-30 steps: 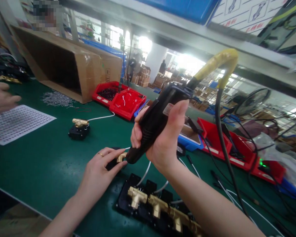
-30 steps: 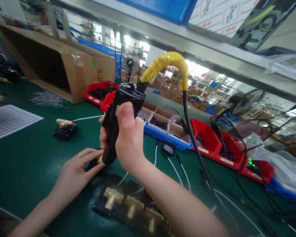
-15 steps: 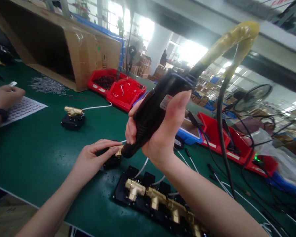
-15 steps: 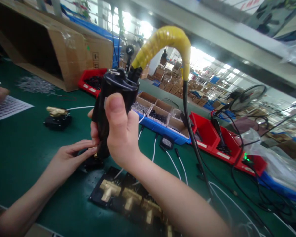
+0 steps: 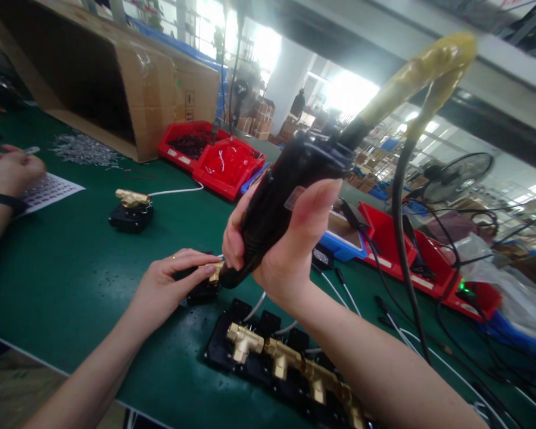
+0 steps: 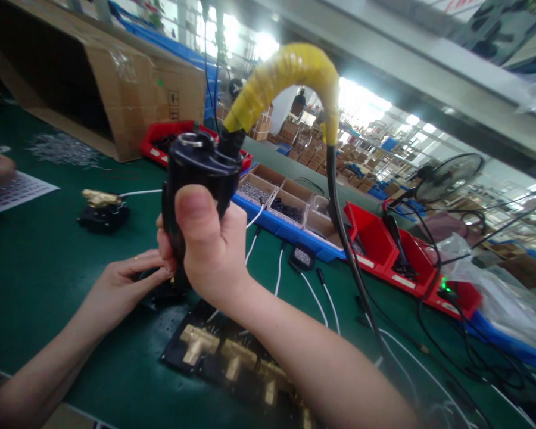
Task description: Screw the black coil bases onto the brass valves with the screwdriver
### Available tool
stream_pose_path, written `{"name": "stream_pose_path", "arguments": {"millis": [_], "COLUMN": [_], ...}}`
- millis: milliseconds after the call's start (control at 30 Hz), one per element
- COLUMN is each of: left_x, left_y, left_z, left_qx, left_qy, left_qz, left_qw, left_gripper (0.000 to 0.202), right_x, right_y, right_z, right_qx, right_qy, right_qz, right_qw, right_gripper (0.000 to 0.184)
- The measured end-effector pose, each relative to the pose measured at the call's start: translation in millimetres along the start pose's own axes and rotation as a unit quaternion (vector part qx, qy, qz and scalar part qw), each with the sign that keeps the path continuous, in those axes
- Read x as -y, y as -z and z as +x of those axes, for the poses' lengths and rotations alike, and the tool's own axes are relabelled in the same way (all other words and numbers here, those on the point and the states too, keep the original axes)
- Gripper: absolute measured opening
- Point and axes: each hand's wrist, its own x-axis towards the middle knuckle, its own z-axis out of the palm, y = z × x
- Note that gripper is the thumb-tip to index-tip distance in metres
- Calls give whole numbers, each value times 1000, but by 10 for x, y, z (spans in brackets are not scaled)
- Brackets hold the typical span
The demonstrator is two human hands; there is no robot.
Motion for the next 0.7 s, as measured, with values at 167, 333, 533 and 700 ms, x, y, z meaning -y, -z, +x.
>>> {"name": "stream_pose_path", "arguments": {"millis": [167,333,533,700], "left_x": [-11,9,30,-12], "left_y": [-19,-33,-48,-16], "left_z": [-2,-13,-37,-19], "left_qx": [-20,-15,-25,-16], "left_qy": [-5,-20,-22,-16], "left_qz": [1,-1,-1,2], "left_qw": [1000,1000,999,1000], "left_gripper": [61,52,40,43], "right_x": [-79,74,368,292], "right_y": [8,31,14,-86], "right_z": [-27,-37,42,4], "right_qx": [17,2,-13,-8], "right_qy": [12,3,-4,-20], "right_qz": [4,21,-10,19], "right_qw": [1000,1000,1000,1000], "right_gripper": [63,62,76,72]}}
